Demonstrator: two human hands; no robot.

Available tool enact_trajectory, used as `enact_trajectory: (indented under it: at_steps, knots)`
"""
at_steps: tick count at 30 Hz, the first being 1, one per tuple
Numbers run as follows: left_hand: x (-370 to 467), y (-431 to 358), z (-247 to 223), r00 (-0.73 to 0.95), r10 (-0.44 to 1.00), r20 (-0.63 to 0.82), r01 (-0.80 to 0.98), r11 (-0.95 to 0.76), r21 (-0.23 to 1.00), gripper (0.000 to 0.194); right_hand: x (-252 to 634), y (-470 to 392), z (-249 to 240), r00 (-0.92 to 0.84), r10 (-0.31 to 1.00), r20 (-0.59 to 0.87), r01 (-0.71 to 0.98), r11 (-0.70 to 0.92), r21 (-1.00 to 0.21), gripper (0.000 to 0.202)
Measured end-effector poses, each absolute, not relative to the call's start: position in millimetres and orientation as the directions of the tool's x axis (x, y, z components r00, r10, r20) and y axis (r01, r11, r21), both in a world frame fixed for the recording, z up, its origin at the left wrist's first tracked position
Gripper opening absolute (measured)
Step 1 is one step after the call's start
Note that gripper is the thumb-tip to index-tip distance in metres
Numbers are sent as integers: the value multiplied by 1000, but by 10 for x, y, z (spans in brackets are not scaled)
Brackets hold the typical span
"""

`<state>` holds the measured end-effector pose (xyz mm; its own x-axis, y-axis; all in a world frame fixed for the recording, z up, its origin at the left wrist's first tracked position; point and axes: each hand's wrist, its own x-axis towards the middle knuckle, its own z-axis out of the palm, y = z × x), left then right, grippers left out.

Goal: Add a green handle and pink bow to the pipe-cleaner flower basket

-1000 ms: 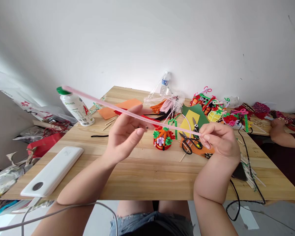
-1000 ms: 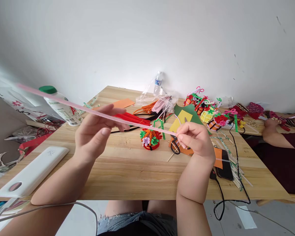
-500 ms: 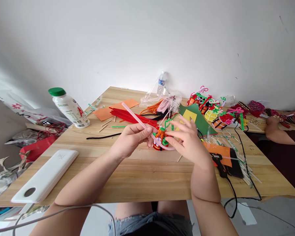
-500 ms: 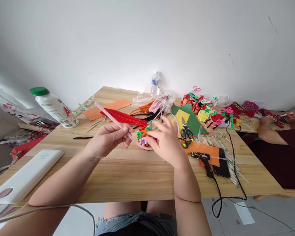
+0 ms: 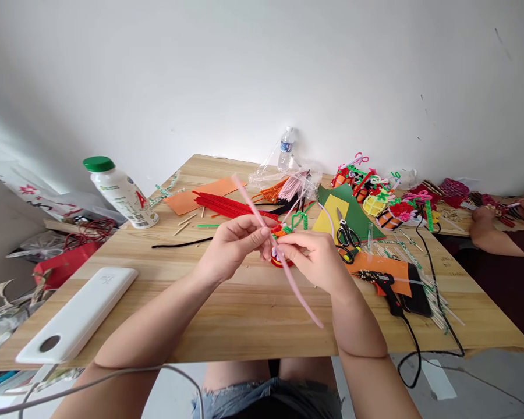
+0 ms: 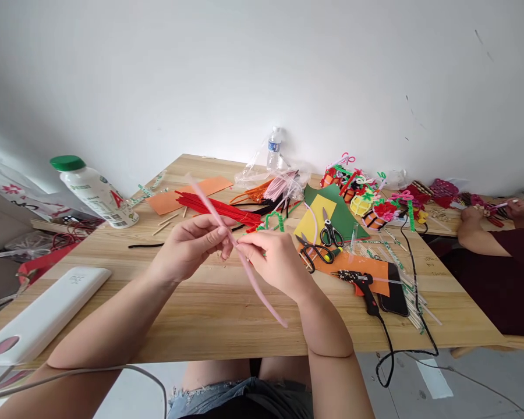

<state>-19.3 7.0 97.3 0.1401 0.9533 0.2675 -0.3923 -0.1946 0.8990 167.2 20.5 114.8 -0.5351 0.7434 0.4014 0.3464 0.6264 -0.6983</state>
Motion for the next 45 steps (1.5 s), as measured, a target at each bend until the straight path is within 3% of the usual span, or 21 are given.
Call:
enact_trajectory:
  at_steps: [3, 8, 11, 13, 16, 20, 22, 24, 26, 28, 31, 34, 37, 41, 45]
  knots:
    - [-216, 61, 999, 87, 942, 325, -393, -267, 880, 14, 1611, 240, 1118, -500, 797, 338, 243, 504, -829, 23]
    - [-176, 32, 986, 179, 931, 318, -310, -254, 916, 20, 1552, 275, 1125, -572, 781, 251, 48, 337, -940, 22]
    - [-166, 52, 950, -54, 867, 495, -78, -497, 864, 35, 1563, 285, 1124, -546, 822, 164, 103, 260, -960, 21]
    - [-195, 78, 937, -186, 682, 707, 253, -662, 705, 50, 1586, 291, 1135, -523, 844, 120, 150, 230, -962, 22]
    - [-268, 104, 947, -57, 445, 894, 675, -642, 363, 59, 1627, 300, 1173, -525, 848, 69, 171, 185, -968, 23]
    - [-325, 118, 955, 108, 376, 920, 826, -550, 128, 53, 1688, 300, 1229, -513, 857, 56, 181, 172, -968, 23]
    - [-318, 128, 931, 235, 414, 879, 790, -609, 76, 34, 1707, 293, 1251, -516, 853, 78, 155, 183, -971, 22]
    - [-281, 134, 898, 305, 491, 816, 693, -702, 164, 21, 1706, 284, 1265, -541, 835, 103, 106, 188, -976, 23]
    - [-222, 128, 878, 256, 644, 721, 571, -702, 425, 20, 1689, 278, 1265, -574, 809, 125, 61, 195, -979, 24]
    - [-156, 115, 882, 209, 807, 552, 380, -587, 715, 26, 1665, 282, 1245, -592, 793, 147, 33, 206, -978, 24]
    - [-80, 112, 902, 203, 921, 333, 10, -342, 939, 29, 1639, 305, 1191, -588, 795, 149, 6, 188, -982, 25]
    - [-45, 139, 891, 174, 968, 183, -290, -128, 949, 28, 1622, 323, 1150, -598, 797, 87, -13, 99, -995, 27]
    - [-32, 161, 858, 193, 979, 72, -472, 28, 881, 27, 1599, 324, 1142, -635, 771, 38, -8, 42, -999, 29]
    - [-13, 149, 845, 241, 970, 4, -569, 138, 810, 25, 1576, 340, 1133, -666, 745, 31, -16, 26, -1000, 34]
    - [12, 128, 855, 189, 982, 31, -622, 95, 778, 21, 1597, 390, 1112, -681, 731, 53, -39, 36, -999, 43]
